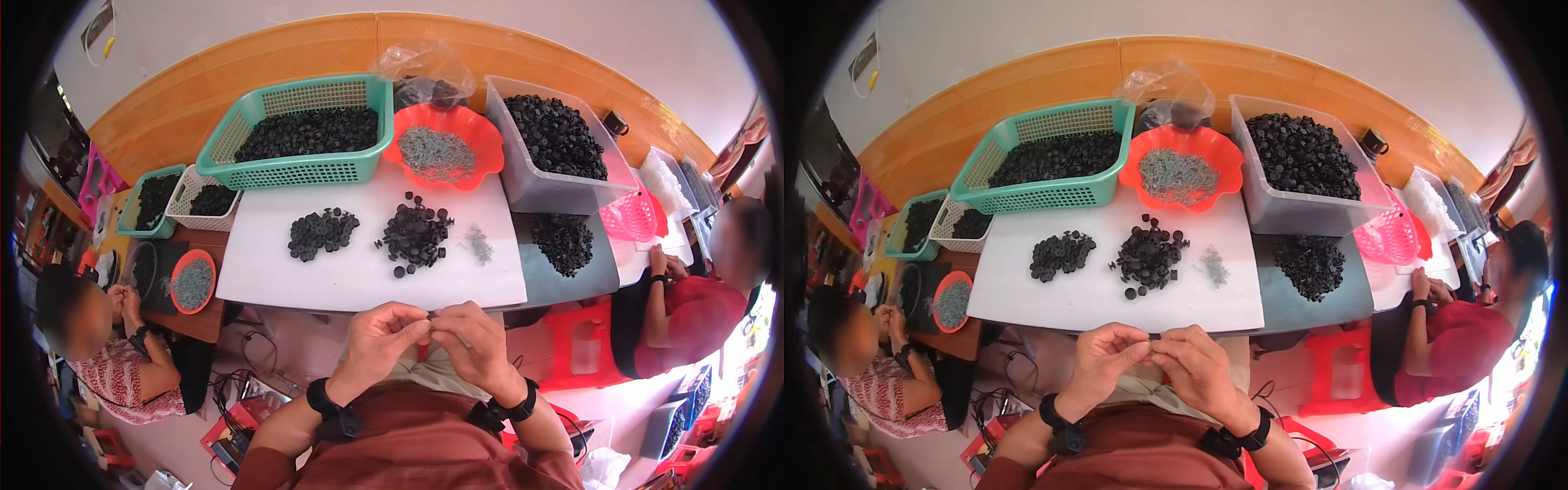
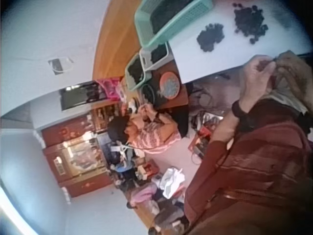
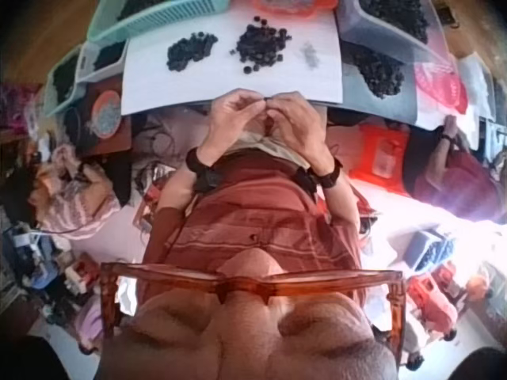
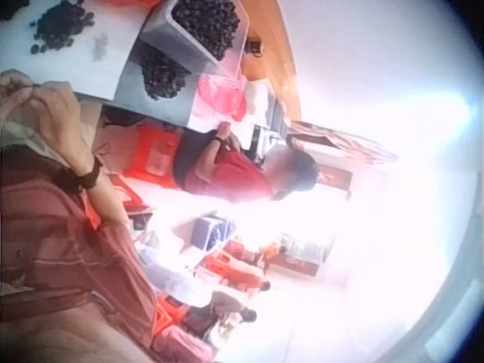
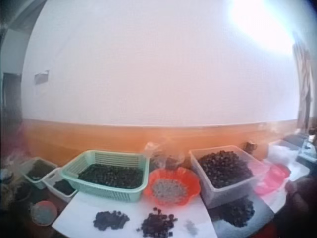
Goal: Assembling small black plastic shoe components by hand on a production table.
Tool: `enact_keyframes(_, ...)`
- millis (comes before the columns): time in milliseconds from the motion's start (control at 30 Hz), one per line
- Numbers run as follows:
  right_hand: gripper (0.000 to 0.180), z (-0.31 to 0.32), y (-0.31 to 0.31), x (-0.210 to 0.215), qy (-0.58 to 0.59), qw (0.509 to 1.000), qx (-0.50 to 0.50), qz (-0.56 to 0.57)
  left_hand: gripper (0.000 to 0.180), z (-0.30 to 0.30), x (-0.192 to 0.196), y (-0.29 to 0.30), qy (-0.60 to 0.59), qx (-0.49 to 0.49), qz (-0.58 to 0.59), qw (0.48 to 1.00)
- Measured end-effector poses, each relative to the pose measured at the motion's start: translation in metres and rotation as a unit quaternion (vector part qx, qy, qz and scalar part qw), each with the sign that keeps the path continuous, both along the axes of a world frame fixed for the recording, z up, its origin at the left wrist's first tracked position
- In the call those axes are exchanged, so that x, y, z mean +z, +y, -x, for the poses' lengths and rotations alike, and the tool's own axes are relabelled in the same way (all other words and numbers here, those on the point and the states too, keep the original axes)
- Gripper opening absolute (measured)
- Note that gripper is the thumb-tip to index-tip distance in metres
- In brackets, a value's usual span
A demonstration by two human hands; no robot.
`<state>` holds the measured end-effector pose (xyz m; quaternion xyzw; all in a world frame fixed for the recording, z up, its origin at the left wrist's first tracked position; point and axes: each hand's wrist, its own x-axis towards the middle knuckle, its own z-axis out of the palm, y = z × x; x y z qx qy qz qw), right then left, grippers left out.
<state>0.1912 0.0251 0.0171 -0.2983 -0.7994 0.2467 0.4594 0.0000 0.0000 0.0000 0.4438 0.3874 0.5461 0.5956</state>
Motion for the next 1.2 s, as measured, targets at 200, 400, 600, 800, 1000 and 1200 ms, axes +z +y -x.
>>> enact_keyframes(200, 0.021, -0.004, 0.002, 0.001, 0.051, 0.997, 0.013, 0.062, 0.014, -0.005, 0.006, 0.002, -0.047, -0.006, 0.024, 0.999)
enact_keyframes(400, 0.016, -0.007, -0.002, 0.005, 0.064, 0.993, 0.024, 0.096, 0.014, -0.002, 0.015, 0.001, -0.043, -0.023, 0.020, 0.999)
enact_keyframes(600, 0.010, -0.016, -0.005, 0.005, 0.083, 0.995, -0.017, 0.055, 0.019, 0.028, 0.020, 0.047, 0.389, 0.189, -0.192, 0.881)
enact_keyframes(800, 0.009, -0.019, -0.009, 0.004, 0.061, 0.996, -0.024, 0.059, 0.020, 0.041, 0.014, 0.079, 0.552, 0.245, -0.248, 0.757)
enact_keyframes(1000, 0.014, -0.021, -0.010, 0.001, 0.072, 0.995, -0.019, 0.071, 0.019, 0.040, 0.013, 0.088, 0.587, 0.205, -0.223, 0.751)
enact_keyframes(1200, 0.013, -0.025, -0.007, -0.004, 0.083, 0.993, -0.018, 0.079, 0.019, 0.044, 0.017, 0.086, 0.562, 0.185, -0.194, 0.782)
